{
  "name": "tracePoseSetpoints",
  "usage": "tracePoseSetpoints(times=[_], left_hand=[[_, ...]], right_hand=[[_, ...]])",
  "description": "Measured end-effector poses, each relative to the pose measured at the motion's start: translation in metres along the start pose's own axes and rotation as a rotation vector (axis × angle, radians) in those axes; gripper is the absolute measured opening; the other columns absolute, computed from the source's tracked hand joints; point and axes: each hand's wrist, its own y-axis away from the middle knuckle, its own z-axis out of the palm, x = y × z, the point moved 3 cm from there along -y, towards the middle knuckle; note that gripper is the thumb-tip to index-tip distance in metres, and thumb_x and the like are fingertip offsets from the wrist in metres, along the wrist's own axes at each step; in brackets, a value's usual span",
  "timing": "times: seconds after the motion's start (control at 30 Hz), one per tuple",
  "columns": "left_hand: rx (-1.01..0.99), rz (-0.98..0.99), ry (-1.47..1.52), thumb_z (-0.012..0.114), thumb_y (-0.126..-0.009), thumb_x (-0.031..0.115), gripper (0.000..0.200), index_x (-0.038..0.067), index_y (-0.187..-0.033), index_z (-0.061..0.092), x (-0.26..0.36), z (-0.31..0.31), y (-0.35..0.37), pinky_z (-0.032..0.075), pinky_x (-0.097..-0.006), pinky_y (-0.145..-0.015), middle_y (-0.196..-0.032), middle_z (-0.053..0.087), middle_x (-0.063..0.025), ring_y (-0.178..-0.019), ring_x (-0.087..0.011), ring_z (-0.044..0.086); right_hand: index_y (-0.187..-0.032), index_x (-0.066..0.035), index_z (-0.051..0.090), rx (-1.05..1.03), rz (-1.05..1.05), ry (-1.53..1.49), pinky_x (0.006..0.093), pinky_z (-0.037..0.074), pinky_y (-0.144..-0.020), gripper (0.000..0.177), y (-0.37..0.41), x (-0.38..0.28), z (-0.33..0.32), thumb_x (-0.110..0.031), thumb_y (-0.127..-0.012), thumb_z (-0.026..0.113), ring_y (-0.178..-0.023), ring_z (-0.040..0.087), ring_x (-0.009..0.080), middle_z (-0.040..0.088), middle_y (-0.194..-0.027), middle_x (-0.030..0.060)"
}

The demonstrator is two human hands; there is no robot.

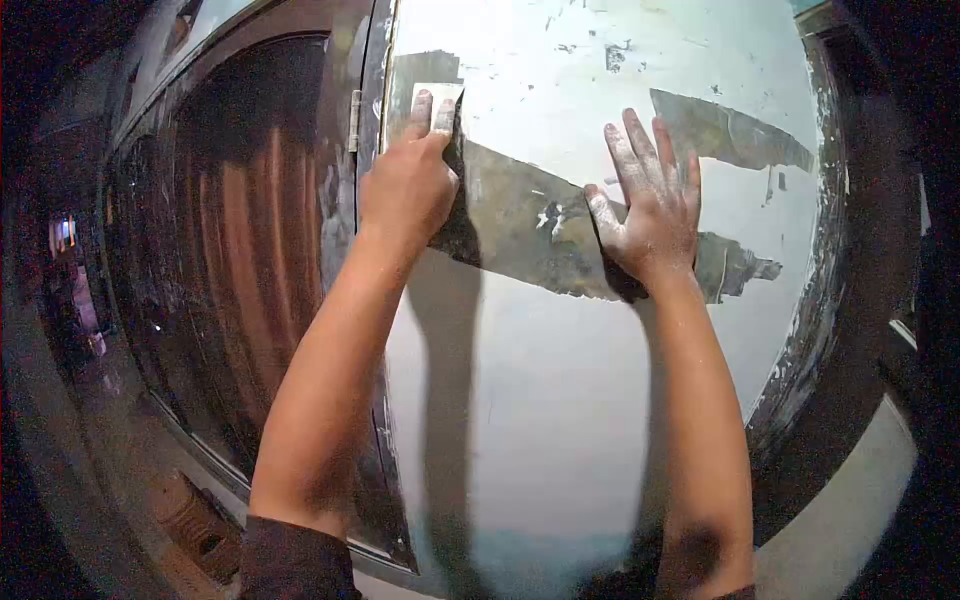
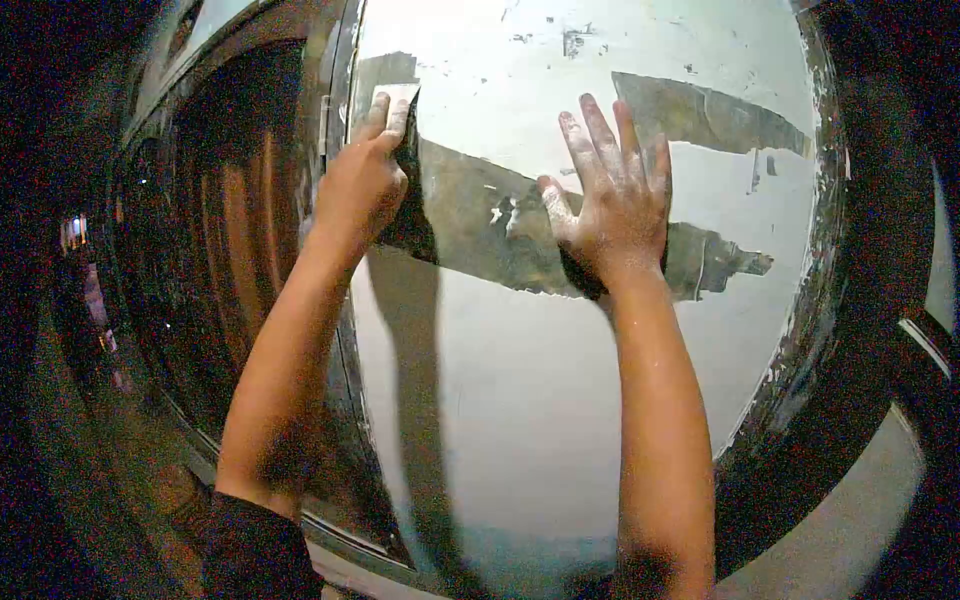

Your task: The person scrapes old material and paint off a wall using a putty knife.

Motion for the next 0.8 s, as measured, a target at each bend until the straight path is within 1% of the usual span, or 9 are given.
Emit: tracePoseSetpoints(times=[0.1, 0.17, 0.23, 0.3, 0.43, 0.47, 0.57, 0.73, 0.8], left_hand=[[-0.052, -0.022, -0.004, 0.054, -0.082, 0.008, 0.044, 0.006, -0.123, 0.071, -0.003, 0.000, -0.011, 0.053, -0.0510, -0.101, -0.158, 0.049, -0.0106, -0.116, -0.0435, 0.065], [0.004, 0.029, -0.024, 0.055, -0.081, 0.007, 0.044, 0.003, -0.123, 0.071, -0.001, 0.000, -0.018, 0.054, -0.0491, -0.100, -0.158, 0.048, -0.0108, -0.116, -0.0425, 0.066], [-0.010, 0.016, -0.025, 0.055, -0.081, 0.007, 0.043, 0.000, -0.121, 0.070, 0.000, 0.001, -0.014, 0.054, -0.0488, -0.100, -0.159, 0.047, -0.0128, -0.115, -0.0430, 0.066], [0.085, 0.080, 0.027, 0.054, -0.081, 0.007, 0.043, -0.002, -0.121, 0.069, -0.002, -0.001, -0.007, 0.053, -0.0488, -0.100, -0.159, 0.046, -0.0146, -0.115, -0.0432, 0.066], [0.032, 0.071, -0.041, 0.053, -0.081, 0.005, 0.044, -0.001, -0.121, 0.069, -0.001, 0.001, -0.022, 0.051, -0.0481, -0.104, -0.159, 0.045, -0.0169, -0.120, -0.0424, 0.064], [0.065, 0.076, 0.016, 0.053, -0.080, 0.006, 0.043, -0.002, -0.119, 0.069, -0.002, 0.001, -0.028, 0.051, -0.0488, -0.104, -0.157, 0.046, -0.0203, -0.119, -0.0436, 0.064], [0.140, 0.126, 0.031, 0.054, -0.080, 0.006, 0.041, -0.002, -0.117, 0.070, 0.001, -0.001, -0.021, 0.050, -0.0497, -0.104, -0.153, 0.050, -0.0229, -0.116, -0.0452, 0.064], [0.036, 0.034, 0.002, 0.053, -0.082, 0.006, 0.039, -0.002, -0.116, 0.070, 0.006, -0.008, -0.031, 0.052, -0.0496, -0.102, -0.149, 0.054, -0.0227, -0.113, -0.0453, 0.066], [0.067, 0.065, -0.010, 0.053, -0.082, 0.006, 0.038, -0.002, -0.115, 0.070, 0.003, -0.004, -0.028, 0.052, -0.0502, -0.102, -0.149, 0.054, -0.0222, -0.112, -0.0454, 0.066]], right_hand=[[-0.156, -0.026, 0.047, -0.011, 0.008, -0.022, 0.0564, 0.009, -0.129, 0.065, 0.000, 0.001, 0.001, -0.048, -0.097, 0.062, -0.159, 0.021, 0.0217, 0.033, -0.169, -0.0034], [-0.156, -0.026, 0.047, -0.011, 0.005, -0.017, 0.0561, 0.009, -0.129, 0.065, 0.000, 0.001, 0.002, -0.049, -0.097, 0.062, -0.159, 0.021, 0.0214, 0.034, -0.169, -0.0035], [-0.156, -0.026, 0.047, -0.011, 0.007, -0.010, 0.0559, 0.009, -0.129, 0.065, 0.001, 0.002, 0.002, -0.050, -0.097, 0.061, -0.159, 0.020, 0.0212, 0.034, -0.169, -0.0037], [-0.155, -0.026, 0.048, -0.003, -0.004, -0.013, 0.0560, 0.009, -0.129, 0.065, 0.001, 0.002, 0.001, -0.051, -0.097, 0.061, -0.159, 0.021, 0.0212, 0.035, -0.168, -0.0035], [-0.155, -0.025, 0.048, -0.009, -0.005, -0.013, 0.0573, 0.009, -0.128, 0.064, 0.001, 0.001, 0.002, -0.048, -0.097, 0.062, -0.158, 0.022, 0.0218, 0.035, -0.168, -0.0033], [-0.156, -0.025, 0.047, -0.001, -0.014, -0.026, 0.0576, 0.010, -0.128, 0.065, 0.000, 0.001, 0.000, -0.048, -0.097, 0.062, -0.158, 0.022, 0.0221, 0.034, -0.168, -0.0028], [-0.156, -0.025, 0.047, 0.007, -0.014, -0.045, 0.0579, 0.009, -0.128, 0.065, 0.001, 0.002, 0.002, -0.048, -0.097, 0.062, -0.158, 0.022, 0.0226, 0.034, -0.168, -0.0023], [-0.155, -0.025, 0.049, 0.007, -0.005, -0.028, 0.0579, 0.011, -0.128, 0.064, 0.000, 0.002, 0.002, -0.049, -0.097, 0.061, -0.158, 0.024, 0.0229, 0.035, -0.168, -0.0027], [-0.154, -0.025, 0.049, 0.002, -0.004, -0.004, 0.0580, 0.011, -0.128, 0.064, 0.000, 0.001, 0.002, -0.050, -0.097, 0.061, -0.158, 0.024, 0.0233, 0.035, -0.168, -0.0026]])
